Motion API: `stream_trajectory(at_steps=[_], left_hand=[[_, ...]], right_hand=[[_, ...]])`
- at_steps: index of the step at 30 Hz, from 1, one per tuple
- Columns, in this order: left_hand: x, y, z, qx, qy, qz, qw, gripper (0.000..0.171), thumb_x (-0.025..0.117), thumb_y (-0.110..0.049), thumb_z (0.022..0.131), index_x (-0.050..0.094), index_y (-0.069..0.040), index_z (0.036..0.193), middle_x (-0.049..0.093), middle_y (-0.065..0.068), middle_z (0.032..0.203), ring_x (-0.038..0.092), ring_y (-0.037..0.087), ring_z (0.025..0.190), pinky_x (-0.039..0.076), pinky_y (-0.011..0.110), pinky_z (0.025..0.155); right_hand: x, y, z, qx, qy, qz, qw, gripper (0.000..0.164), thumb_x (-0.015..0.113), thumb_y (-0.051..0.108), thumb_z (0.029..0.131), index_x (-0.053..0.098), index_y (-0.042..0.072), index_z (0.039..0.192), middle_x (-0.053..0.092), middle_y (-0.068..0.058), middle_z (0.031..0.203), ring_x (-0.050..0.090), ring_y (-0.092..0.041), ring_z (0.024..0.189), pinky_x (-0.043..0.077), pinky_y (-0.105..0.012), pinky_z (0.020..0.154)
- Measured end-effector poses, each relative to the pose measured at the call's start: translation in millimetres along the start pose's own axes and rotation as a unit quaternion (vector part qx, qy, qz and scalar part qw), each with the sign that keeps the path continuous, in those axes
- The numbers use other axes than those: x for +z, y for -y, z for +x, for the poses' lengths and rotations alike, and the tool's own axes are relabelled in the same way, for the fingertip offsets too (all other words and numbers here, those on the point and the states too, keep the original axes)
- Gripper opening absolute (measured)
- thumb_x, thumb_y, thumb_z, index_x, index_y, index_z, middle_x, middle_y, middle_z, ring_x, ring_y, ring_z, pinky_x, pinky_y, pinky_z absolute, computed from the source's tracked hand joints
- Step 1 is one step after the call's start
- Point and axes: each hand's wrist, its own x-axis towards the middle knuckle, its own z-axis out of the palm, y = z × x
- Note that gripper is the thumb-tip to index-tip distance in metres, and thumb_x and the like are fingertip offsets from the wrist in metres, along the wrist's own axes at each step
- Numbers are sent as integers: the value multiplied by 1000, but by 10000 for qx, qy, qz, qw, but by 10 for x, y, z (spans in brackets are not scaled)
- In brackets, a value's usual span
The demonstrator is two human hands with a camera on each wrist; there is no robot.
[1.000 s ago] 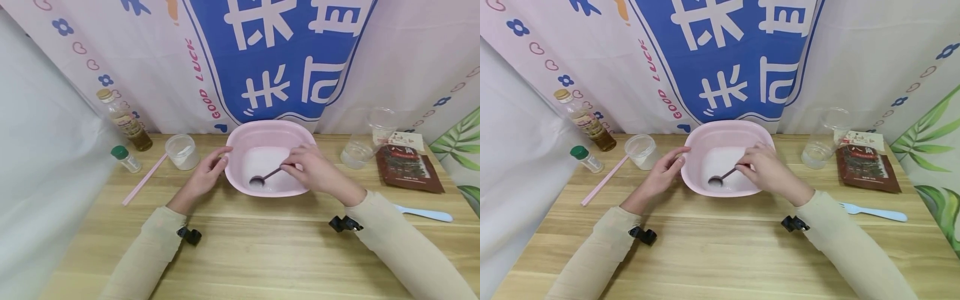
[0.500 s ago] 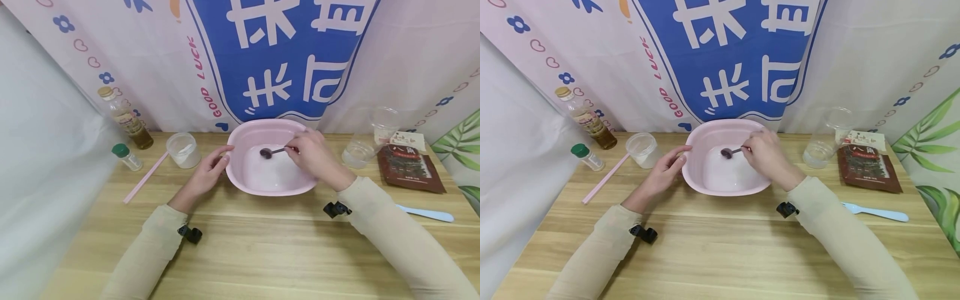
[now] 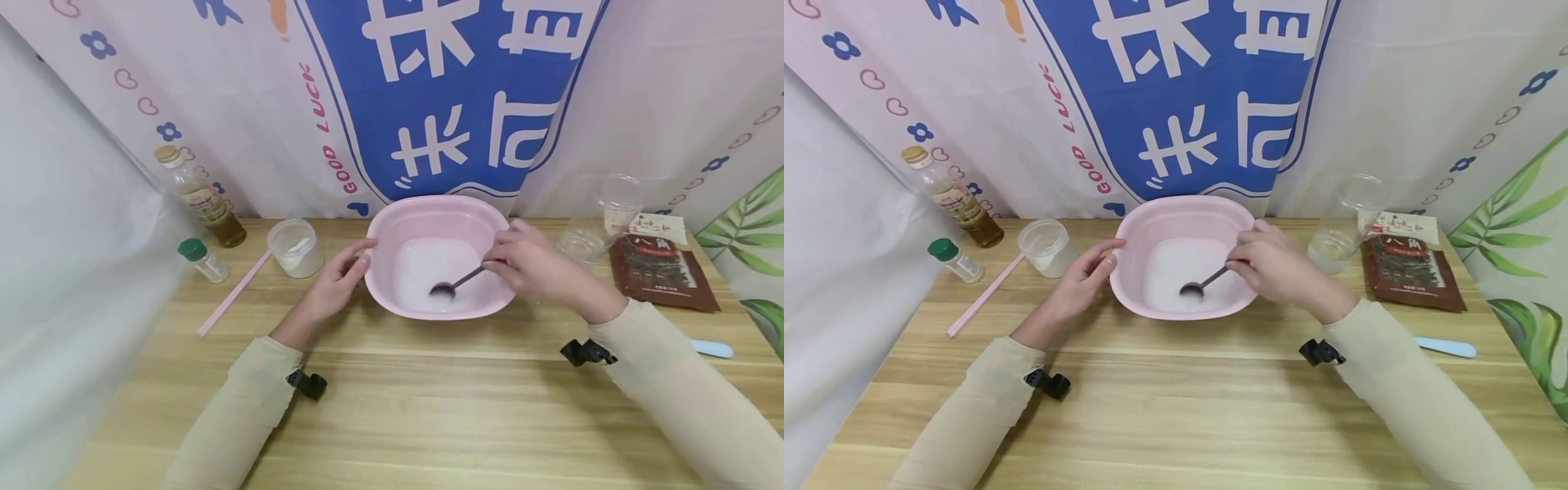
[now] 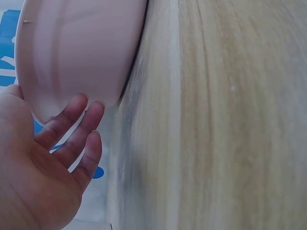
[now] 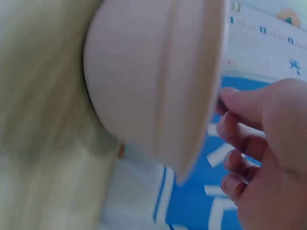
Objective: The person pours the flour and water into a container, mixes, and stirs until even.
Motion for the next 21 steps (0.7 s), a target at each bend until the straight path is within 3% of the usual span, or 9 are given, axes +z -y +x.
stream_trajectory(at_steps=[3,11,16,21], left_hand=[[13,-1,-5,-13,4,-25,10000,40,49,-21,116,57,-13,154,62,30,90,57,48,82,49,25,68],[33,3,13,96,-11,-62,9999,41,50,-18,115,56,-10,154,60,30,87,56,45,77,48,25,67],[16,3,22,78,26,-64,9999,40,49,-19,115,57,-11,154,63,23,87,55,47,79,47,25,67],[-13,3,-2,31,43,8,10000,40,49,-20,116,56,-11,154,65,23,88,56,46,79,47,25,67]], right_hand=[[108,92,83,17,15,105,9999,10,75,10,100,85,7,98,70,-2,87,54,-26,92,43,-42,83],[222,127,263,768,-199,-66,9968,13,74,10,101,85,3,102,74,-10,88,58,-31,89,45,-46,86],[150,-19,188,1203,-367,-371,9914,15,72,9,101,84,0,104,76,-16,95,58,-35,93,45,-49,87],[2,-101,19,1074,-346,-647,9915,13,73,8,100,84,1,102,75,-15,95,57,-35,94,40,-48,82]])
